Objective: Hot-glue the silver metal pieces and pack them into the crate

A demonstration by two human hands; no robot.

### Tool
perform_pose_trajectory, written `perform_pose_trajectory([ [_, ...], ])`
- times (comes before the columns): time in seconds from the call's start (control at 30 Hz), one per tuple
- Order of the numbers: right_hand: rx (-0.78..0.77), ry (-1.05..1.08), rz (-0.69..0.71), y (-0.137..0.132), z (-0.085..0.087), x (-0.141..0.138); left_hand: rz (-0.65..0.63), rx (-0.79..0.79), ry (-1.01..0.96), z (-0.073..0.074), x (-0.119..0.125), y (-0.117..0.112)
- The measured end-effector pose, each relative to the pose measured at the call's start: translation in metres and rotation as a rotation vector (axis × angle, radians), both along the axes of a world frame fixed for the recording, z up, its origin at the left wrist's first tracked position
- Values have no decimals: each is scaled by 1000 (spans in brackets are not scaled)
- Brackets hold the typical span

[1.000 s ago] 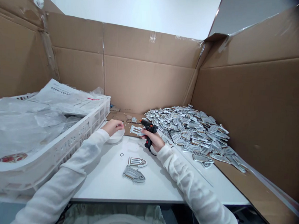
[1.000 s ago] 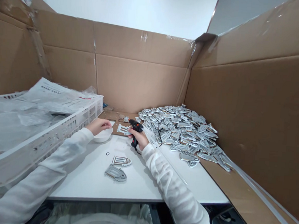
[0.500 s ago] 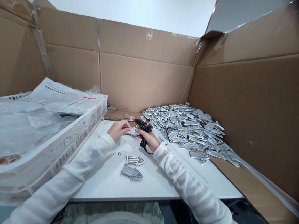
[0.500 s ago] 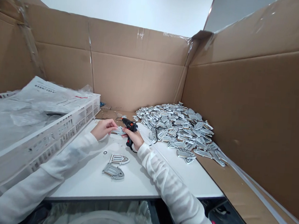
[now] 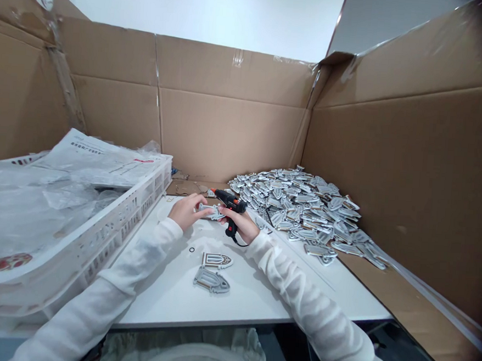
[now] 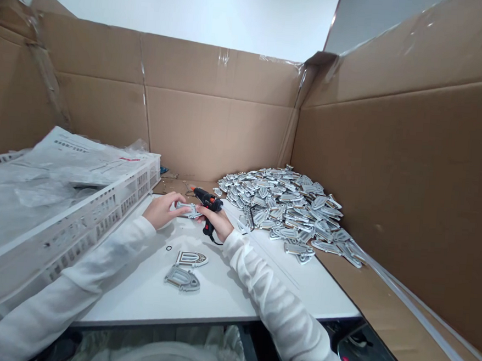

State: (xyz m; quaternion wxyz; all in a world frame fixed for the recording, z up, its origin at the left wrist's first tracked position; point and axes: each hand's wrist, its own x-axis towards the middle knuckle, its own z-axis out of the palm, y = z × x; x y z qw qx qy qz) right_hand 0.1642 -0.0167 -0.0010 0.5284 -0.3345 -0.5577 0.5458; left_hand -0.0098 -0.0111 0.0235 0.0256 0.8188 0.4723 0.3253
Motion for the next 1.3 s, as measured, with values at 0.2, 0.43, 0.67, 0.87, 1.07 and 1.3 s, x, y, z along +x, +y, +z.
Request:
perform_pose_trajectory([
  [0.2,41,-145,-226,-1,2,1,-86,-333,-360,-13,6,9],
  [0.43,193,-306,-341,-13,6,-2,-106,-660,-1039,-21,18,10],
  [0.67,349,-379,-394,-15,2,-4,-190,-733,-1237,-16,26,-2],
  [0.87,367,-499,-449,-15,5,-2,-233,-734,-1193,-13,27,-6],
  [1.07,376,-592,-533,-19,10,-2,-277,-681,-1202,-12,28,-6],
  [1.3,374,-640,-555,-19,8,-2,-280,-687,-1230,-13,29,-6],
])
